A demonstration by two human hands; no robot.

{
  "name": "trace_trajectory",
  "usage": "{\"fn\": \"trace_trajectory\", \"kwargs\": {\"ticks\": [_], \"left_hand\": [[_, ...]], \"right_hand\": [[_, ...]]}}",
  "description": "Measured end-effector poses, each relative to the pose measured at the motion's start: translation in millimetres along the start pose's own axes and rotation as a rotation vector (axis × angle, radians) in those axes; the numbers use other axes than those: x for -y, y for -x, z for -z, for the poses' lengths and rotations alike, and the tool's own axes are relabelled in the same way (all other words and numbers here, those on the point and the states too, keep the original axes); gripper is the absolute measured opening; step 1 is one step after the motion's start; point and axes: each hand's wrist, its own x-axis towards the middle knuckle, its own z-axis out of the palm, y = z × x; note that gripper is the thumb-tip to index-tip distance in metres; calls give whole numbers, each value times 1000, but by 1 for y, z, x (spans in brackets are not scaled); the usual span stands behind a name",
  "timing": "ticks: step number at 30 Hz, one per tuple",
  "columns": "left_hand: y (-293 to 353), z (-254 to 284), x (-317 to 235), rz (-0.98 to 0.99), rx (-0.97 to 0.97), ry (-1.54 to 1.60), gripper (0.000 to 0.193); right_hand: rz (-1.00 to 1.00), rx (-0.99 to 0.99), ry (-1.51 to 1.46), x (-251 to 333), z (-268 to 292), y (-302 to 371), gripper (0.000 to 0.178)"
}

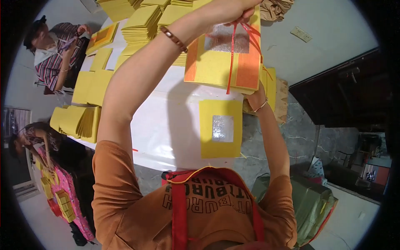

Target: Folding and bundling stacks of yellow paper sheets into finished products.

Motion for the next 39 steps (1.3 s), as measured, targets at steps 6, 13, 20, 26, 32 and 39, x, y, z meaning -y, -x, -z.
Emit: {"fn": "trace_trajectory", "kwargs": {"ticks": [6,13,20,26,32,39], "left_hand": [[100,-7,-42,80,-47,-120,53],[202,-34,3,106,-128,-259,50],[260,-54,96,424,-171,77,52],[287,-66,92,327,-48,60,52],[296,-57,90,320,-3,-20,51],[292,-50,88,329,34,-12,51]], "right_hand": [[-4,21,-195,-31,-71,70,52],[-164,110,-282,-136,-117,174,50],[276,233,1078,-152,-88,235,30],[399,-617,1392,-132,-16,196,50],[-43,-577,674,-159,26,166,63],[-24,-465,593,-150,36,165,43]]}}
